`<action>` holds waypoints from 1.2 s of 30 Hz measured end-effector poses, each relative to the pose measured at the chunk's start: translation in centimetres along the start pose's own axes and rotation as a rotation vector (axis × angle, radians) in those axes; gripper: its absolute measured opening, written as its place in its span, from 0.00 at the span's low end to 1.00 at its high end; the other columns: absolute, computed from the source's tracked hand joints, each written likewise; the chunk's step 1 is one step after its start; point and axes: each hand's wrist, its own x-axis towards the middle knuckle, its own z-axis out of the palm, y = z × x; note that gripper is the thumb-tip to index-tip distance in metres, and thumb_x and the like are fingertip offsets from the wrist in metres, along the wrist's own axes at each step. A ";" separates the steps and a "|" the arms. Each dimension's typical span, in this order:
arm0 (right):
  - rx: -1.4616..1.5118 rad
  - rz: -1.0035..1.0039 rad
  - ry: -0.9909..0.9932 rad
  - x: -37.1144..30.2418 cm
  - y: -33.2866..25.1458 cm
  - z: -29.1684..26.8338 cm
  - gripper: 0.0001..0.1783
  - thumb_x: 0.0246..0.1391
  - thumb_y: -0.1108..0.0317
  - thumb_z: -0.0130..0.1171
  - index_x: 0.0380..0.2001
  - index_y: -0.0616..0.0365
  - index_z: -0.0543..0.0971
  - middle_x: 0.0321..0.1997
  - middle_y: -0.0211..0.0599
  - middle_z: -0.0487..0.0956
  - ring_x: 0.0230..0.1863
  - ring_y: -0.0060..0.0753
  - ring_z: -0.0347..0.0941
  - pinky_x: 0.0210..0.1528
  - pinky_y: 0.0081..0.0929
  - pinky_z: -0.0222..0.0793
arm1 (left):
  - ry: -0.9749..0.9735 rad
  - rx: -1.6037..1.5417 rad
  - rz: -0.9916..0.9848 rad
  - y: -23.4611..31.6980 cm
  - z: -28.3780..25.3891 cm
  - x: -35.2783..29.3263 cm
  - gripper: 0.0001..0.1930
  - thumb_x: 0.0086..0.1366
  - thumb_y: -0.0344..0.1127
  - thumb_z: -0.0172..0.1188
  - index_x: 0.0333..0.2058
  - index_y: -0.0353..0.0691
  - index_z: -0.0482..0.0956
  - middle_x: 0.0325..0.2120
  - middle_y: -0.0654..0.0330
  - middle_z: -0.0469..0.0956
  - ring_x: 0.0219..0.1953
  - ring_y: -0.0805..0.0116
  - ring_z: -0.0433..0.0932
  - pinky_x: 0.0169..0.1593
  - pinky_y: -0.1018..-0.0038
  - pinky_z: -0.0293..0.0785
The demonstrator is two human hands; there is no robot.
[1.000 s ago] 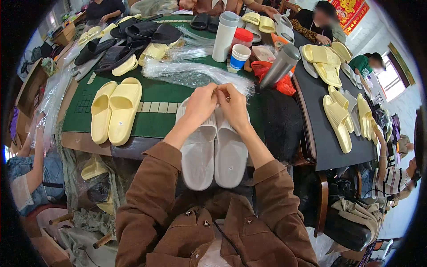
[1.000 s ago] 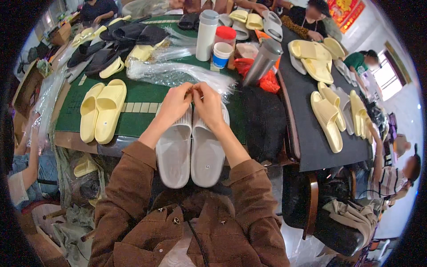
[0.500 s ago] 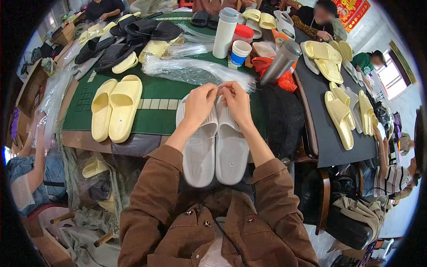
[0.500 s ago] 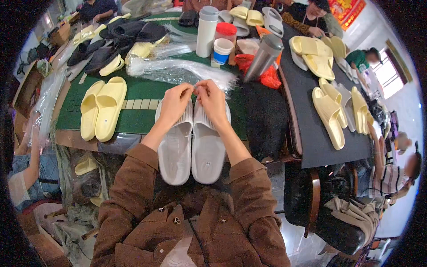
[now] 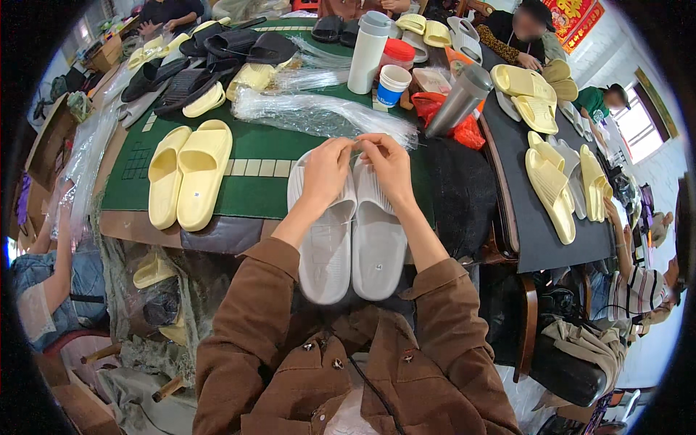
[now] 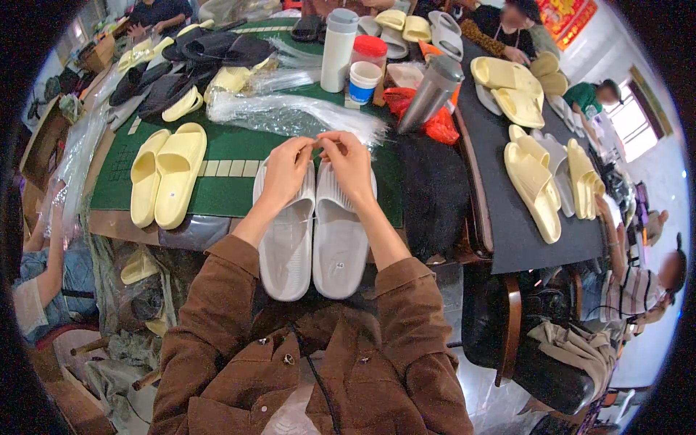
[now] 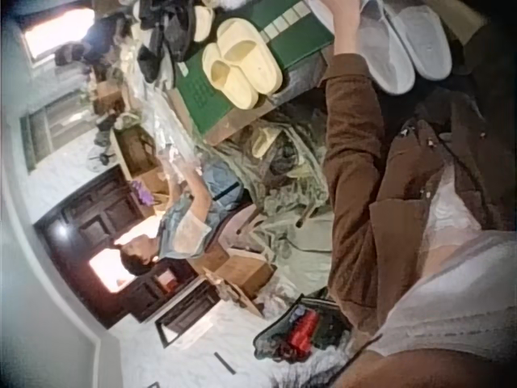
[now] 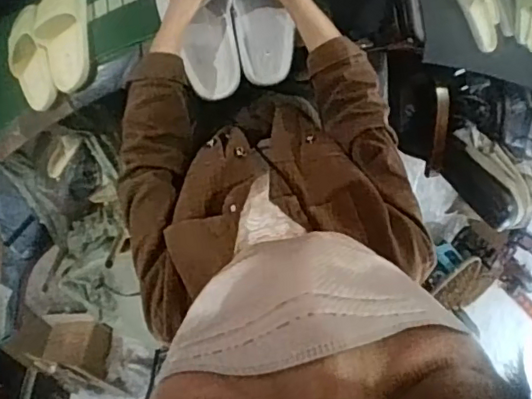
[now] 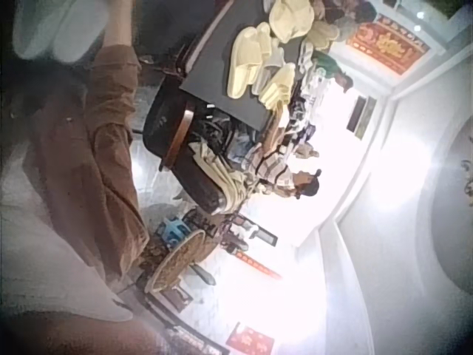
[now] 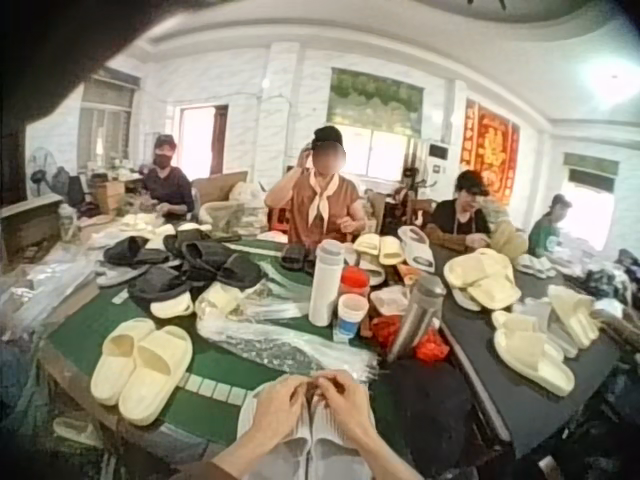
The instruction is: The person assembles pairs of plastic slippers by hand, alternating between yellow and white models. They pick up a pair, thread a white elastic band through the designated holes on the top of each slipper, and secure the band to form the strap. The person repeats this process for multiple pairs, placing the finished slippers on the table.
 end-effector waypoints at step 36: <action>-0.008 0.041 -0.100 0.2 0.1 -0.3 0.13 0.59 0.66 0.56 0.44 0.58 0.83 0.44 0.35 0.77 0.42 0.25 0.74 0.43 0.22 0.69 | 0.043 0.071 0.095 -0.4 0.2 -0.3 0.07 0.62 0.27 0.53 0.37 0.32 0.79 0.29 0.49 0.77 0.31 0.50 0.77 0.36 0.63 0.71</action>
